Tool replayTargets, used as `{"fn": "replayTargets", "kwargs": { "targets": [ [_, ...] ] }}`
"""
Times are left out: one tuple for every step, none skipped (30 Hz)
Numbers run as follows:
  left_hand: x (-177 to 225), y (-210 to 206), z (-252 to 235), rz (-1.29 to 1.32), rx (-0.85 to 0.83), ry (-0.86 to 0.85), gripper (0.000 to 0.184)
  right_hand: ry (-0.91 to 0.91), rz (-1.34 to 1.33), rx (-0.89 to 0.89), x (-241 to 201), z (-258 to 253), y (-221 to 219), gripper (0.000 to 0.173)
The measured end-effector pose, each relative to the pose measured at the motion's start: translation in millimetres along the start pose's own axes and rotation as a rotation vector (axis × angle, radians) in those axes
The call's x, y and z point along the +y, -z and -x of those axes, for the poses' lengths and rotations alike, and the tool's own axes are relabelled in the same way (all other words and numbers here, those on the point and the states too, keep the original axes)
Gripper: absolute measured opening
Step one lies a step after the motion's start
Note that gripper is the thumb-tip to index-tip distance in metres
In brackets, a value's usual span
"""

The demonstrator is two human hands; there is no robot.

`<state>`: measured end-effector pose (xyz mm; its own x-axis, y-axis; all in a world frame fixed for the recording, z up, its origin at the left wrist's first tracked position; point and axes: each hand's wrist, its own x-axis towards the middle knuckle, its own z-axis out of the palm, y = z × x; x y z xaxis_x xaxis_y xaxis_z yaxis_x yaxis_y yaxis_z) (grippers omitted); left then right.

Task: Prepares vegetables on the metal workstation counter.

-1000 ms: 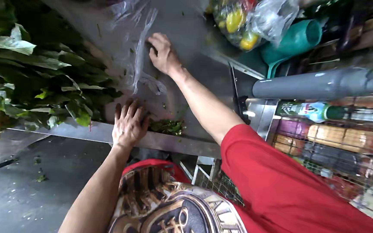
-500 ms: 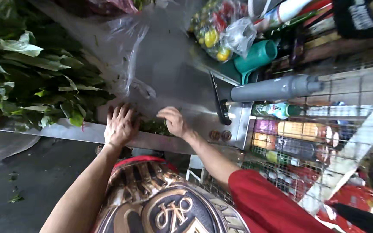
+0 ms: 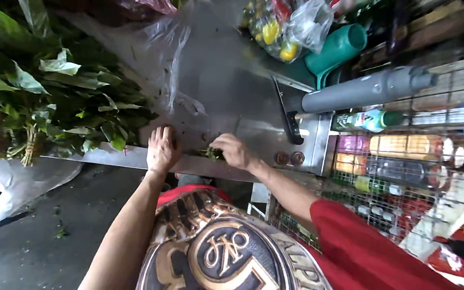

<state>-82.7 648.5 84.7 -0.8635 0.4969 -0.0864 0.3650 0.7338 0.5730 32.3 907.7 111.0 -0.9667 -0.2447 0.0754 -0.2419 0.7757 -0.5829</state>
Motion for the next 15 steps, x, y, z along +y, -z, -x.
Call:
{"fn": "replayTargets", "kwargs": {
  "targets": [
    [1.3,-1.1,-2.3,-0.017,-0.002,0.005,0.034,-0.099,0.04,0.094,8.4,5.7,13.1,0.038],
    [2.8,-2.3,-3.7,-0.046,-0.012,0.018,0.036,-0.217,0.094,0.173,20.0,11.0,23.8,0.039],
    [4.2,-3.3,-4.6,-0.079,-0.029,0.031,0.039,-0.367,0.138,0.228,33.0,15.2,32.5,0.039],
    [5.8,-4.0,-5.8,-0.109,-0.048,0.043,0.044,-0.54,0.161,0.255,45.6,17.3,39.5,0.038],
    [8.6,-3.6,-7.2,-0.126,-0.08,0.066,0.049,-0.711,0.167,0.263,57.5,17.6,43.6,0.039],
    [12.6,-2.4,-8.5,-0.133,-0.116,0.093,0.056,-0.856,0.156,0.256,65.8,16.8,44.9,0.043],
    [18.8,0.3,-9.8,-0.131,-0.161,0.127,0.062,-0.937,0.153,0.254,69.7,14.4,42.8,0.048],
    [27.7,3.9,-10.3,-0.134,-0.215,0.169,0.07,-0.959,0.161,0.254,68.2,10.8,37.6,0.05],
    [39.1,7.4,-9.8,-0.148,-0.276,0.211,0.077,-0.945,0.171,0.245,61.2,7.0,30.0,0.049],
    [51.9,10.6,-9.9,-0.169,-0.333,0.251,0.083,-0.923,0.186,0.227,51.2,2.4,20.0,0.048],
    [65.1,13.2,-11.4,-0.185,-0.388,0.288,0.086,-0.903,0.196,0.2,39.3,-2.5,8.8,0.048],
    [76.7,13.9,-12.9,-0.198,-0.437,0.311,0.087,-0.882,0.2,0.179,26.4,-6.6,-3.4,0.049],
    [85.3,11.9,-13.1,-0.203,-0.475,0.315,0.085,-0.847,0.195,0.172,13.3,-9.4,-15.2,0.048],
    [91.1,7.3,-11.5,-0.189,-0.497,0.297,0.079,-0.797,0.171,0.174,-0.4,-10.3,-24.7,0.047],
    [95.6,2.5,-8.8,-0.161,-0.517,0.267,0.07,-0.739,0.13,0.176,-12.8,-9.3,-32.6,0.044]
  ]
}}
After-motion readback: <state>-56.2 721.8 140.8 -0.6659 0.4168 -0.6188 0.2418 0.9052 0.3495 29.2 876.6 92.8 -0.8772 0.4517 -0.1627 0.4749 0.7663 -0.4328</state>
